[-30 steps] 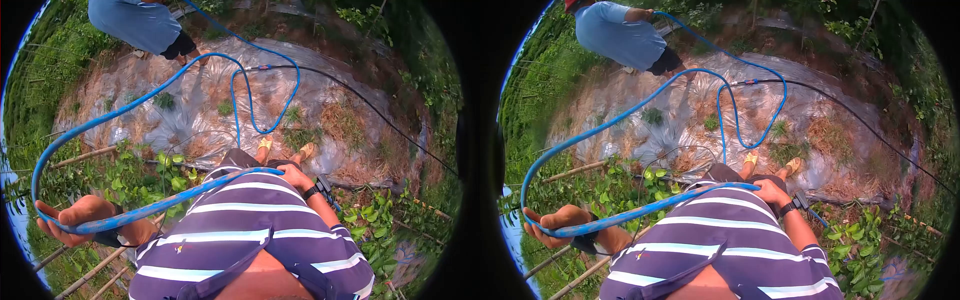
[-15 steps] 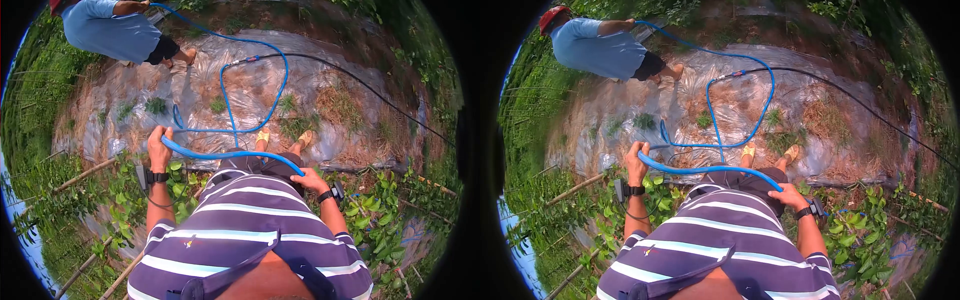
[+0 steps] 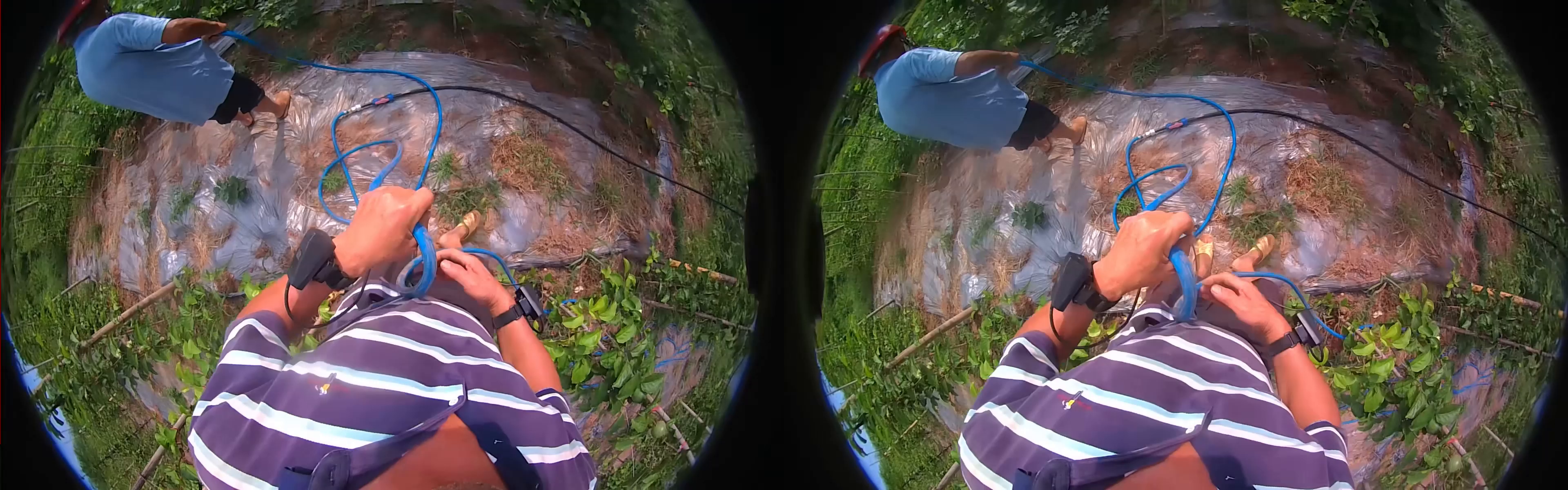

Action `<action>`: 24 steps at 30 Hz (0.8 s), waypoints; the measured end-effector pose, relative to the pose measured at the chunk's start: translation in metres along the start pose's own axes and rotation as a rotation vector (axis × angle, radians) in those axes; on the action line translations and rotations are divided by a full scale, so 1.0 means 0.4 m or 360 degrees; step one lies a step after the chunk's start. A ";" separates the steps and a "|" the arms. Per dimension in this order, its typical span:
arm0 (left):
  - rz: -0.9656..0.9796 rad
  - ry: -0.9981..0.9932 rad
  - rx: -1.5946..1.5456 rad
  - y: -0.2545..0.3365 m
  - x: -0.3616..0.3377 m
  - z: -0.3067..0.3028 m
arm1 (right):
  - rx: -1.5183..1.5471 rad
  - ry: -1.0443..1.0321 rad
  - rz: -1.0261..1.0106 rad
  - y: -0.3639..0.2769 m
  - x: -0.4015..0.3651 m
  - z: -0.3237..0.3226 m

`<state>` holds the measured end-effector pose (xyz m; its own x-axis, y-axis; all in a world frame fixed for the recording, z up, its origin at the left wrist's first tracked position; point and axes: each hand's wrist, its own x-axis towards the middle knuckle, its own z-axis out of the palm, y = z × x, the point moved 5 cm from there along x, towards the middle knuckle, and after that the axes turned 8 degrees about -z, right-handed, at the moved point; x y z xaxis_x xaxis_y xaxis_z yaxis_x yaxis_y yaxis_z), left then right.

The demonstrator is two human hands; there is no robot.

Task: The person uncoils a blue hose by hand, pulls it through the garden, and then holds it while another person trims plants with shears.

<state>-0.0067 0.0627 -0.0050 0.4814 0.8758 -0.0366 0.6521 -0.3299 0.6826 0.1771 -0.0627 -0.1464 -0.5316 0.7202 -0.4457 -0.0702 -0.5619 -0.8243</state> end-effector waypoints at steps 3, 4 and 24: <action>0.0316 -0.0050 0.0213 0.040 0.031 0.111 | -0.0020 0.0272 -0.0438 -0.186 -0.014 -0.001; 0.0321 -0.0100 0.0127 0.046 0.035 0.146 | -0.0075 0.0293 -0.0496 -0.219 -0.022 -0.014; -0.1532 0.0376 -0.0538 -0.619 0.186 0.197 | 0.0695 0.1394 -0.1639 -0.329 -0.844 -0.376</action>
<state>-0.0863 0.1817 -0.2342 -0.3046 0.7747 -0.5542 0.4837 0.6270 0.6106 0.4927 -0.1708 0.0601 0.5911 0.8030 0.0762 -0.4359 0.3975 -0.8075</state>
